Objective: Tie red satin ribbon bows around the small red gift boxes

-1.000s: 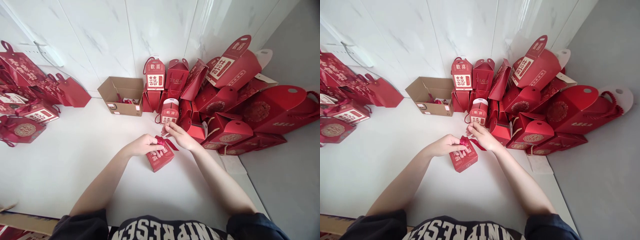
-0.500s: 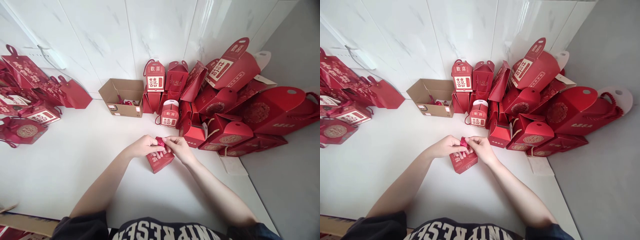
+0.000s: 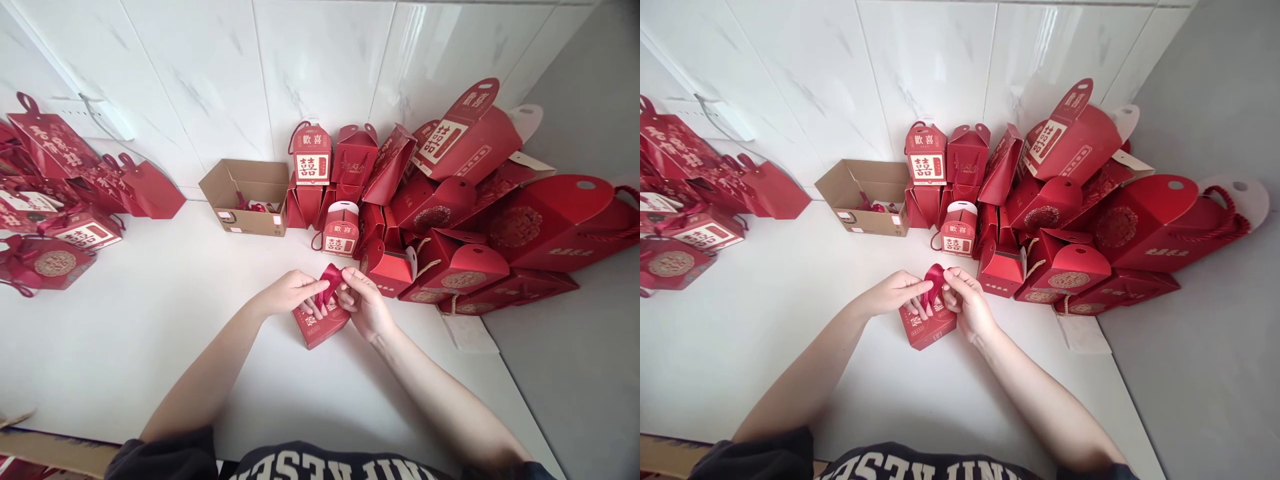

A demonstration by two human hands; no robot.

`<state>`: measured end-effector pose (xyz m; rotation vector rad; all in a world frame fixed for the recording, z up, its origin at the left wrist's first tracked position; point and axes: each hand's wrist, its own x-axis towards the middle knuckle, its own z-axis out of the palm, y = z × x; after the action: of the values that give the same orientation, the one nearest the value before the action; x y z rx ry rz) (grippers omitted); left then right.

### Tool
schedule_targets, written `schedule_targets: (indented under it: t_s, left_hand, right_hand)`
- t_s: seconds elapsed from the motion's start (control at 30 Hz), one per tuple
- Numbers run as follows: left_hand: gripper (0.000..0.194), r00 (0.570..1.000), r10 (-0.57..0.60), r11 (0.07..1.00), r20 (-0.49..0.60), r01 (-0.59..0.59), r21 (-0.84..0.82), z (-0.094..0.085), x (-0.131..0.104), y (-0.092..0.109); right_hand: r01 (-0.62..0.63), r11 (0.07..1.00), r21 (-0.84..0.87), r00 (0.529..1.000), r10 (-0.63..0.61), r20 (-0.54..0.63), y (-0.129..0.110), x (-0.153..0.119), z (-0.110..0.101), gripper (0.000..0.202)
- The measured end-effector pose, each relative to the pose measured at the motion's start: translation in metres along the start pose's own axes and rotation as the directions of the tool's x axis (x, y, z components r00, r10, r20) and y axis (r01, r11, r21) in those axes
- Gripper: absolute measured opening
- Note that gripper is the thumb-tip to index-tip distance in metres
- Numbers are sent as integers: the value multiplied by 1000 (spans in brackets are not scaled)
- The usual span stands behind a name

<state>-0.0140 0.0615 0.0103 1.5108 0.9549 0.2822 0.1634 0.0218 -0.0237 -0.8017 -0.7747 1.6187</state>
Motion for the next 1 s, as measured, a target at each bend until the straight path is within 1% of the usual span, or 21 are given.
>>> schedule_targets:
  t_s: [0.07, 0.13, 0.23, 0.3, 0.37, 0.4, 0.47, 0.53, 0.57, 0.63, 0.73, 0.83, 0.9, 0.97, 1.0]
  left_hand:
    - [55, 1000, 1, 1000, -12, -1, 3, 1, 1, 1]
    - [54, 1000, -8, 1000, -22, 8, -4, 3, 3, 1]
    - [50, 999, -21, 1000, -43, 20, -24, 5, 5, 1]
    - [43, 997, -23, 999, -69, 21, -29, 6, 5, 0]
    - [35, 996, -16, 1000, -86, 13, -28, 7, 4, 1]
    - [30, 996, -8, 1000, -91, 5, -28, 7, 4, 1]
    - [22, 995, 16, 1000, -97, -17, -18, 8, 4, 2]
    - [21, 995, 31, 1000, -99, -31, 0, 9, 4, 2]
    - [21, 995, 30, 1000, -100, -29, 7, 9, 5, 2]
    - [21, 995, 19, 1000, -102, -18, 7, 11, 6, 2]
    - [15, 994, 26, 1000, -110, -27, -11, 12, 7, 1]
    - [16, 993, 60, 996, -97, -66, -52, 11, 7, 0]
    - [16, 997, 74, 994, -38, -76, -75, 8, 6, 0]
    - [12, 993, 109, 992, 43, -106, -65, 6, 4, 2]
    - [13, 989, 130, 990, 67, -126, -59, 6, 3, 3]
  right_hand:
    - [34, 999, -27, 999, -34, -3, 0, -2, -1, 27]
    - [96, 992, -82, 995, -95, 13, -1, -4, 0, 24]
    - [197, 954, -225, 980, -182, 85, -6, -8, 5, 23]
    - [250, 913, -324, 967, -215, 139, -10, -9, 11, 22]
    - [307, 852, -424, 950, -251, 185, -14, -9, 18, 21]
    - [350, 805, -479, 936, -284, 206, -16, -8, 21, 20]
    - [453, 683, -573, 891, -366, 268, -19, -5, 26, 16]
    - [531, 588, -610, 846, -412, 339, -22, -1, 28, 11]
    - [547, 572, -611, 836, -408, 366, -23, 2, 29, 9]
    - [528, 599, -602, 849, -357, 389, -25, 7, 28, 10]
    - [441, 682, -583, 890, -252, 379, -26, 14, 26, 16]
    - [384, 734, -560, 912, -208, 353, -26, 19, 25, 22]
    - [336, 774, -537, 929, -180, 323, -26, 20, 24, 25]
    - [258, 827, -499, 943, -105, 315, -26, 20, 25, 27]
    - [219, 848, -483, 945, -62, 320, -25, 20, 26, 28]
